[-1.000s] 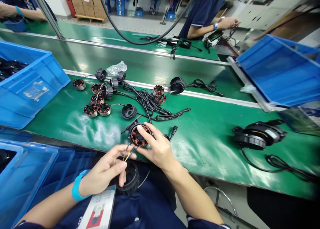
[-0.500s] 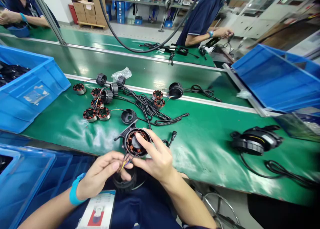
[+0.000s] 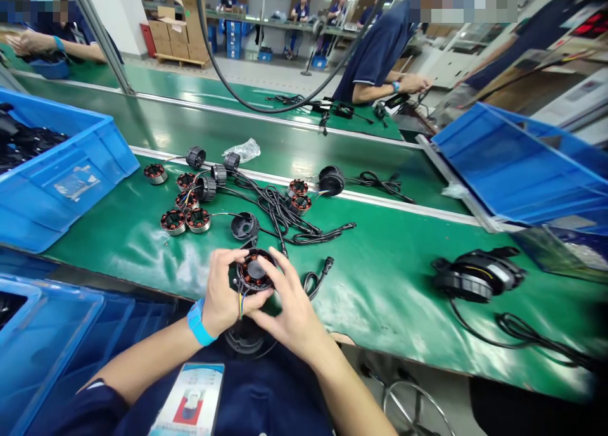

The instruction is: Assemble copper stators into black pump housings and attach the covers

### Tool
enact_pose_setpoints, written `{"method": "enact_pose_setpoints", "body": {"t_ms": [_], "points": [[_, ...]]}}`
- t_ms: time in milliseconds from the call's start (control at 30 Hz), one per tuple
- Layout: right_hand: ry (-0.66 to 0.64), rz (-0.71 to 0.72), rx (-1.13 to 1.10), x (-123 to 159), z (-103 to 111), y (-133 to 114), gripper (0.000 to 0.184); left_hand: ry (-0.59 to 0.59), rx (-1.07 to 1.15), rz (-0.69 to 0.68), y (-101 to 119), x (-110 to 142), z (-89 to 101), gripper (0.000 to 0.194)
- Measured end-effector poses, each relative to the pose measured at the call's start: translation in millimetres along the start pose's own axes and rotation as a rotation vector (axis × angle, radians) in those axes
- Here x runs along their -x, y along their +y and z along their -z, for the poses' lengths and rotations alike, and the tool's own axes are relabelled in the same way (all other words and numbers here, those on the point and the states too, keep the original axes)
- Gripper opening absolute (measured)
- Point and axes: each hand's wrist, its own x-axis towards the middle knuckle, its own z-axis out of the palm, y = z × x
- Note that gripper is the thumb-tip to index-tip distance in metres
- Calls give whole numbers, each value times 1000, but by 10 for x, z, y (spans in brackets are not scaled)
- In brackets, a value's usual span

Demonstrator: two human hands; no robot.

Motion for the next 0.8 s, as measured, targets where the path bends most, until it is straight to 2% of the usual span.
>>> {"method": "enact_pose_setpoints", "body": {"t_ms": [33, 67, 133, 200, 233, 267, 300, 367, 400, 467, 533, 633, 733, 800], "points": [[1, -33, -128, 53, 87, -61, 63, 34, -13, -34, -6, -10, -17, 69], [-52, -63, -295, 104, 159, -121, 50, 64, -33, -81, -13, -31, -22, 69], [-348, -105, -686, 198, 187, -216, 25, 133, -94, -204, -7, -115, 9, 71], [-692, -175, -1003, 285, -2, -245, 36, 234, -162, -329, 47, -250, 88, 69], [-751, -228, -1106, 327, -173, -233, 46, 288, -203, -381, 93, -328, 142, 66], [-733, -298, -1197, 366, -374, -210, 56, 345, -254, -430, 147, -406, 201, 63], [-697, -344, -1268, 398, -583, -182, 65, 397, -310, -478, 205, -477, 262, 60], [-495, -347, -1327, 421, -935, -136, 74, 467, -413, -546, 308, -577, 367, 55], [-349, -302, -1328, 404, -1042, -126, 78, 483, -446, -555, 343, -597, 403, 52], [-4, -186, -1248, 308, -1080, -137, 92, 471, -459, -518, 369, -573, 430, 45], [289, -147, -1066, 145, -924, -170, 102, 428, -412, -432, 347, -483, 396, 35], [557, -225, -777, -152, -560, -190, 93, 283, -269, -290, 283, -312, 277, 20], [700, -204, -660, -426, -295, -101, 93, 104, -160, -141, 224, -201, 160, 24], [694, -179, -600, -566, -200, 21, 100, 4, -109, -67, 173, -171, 108, 27]]}}
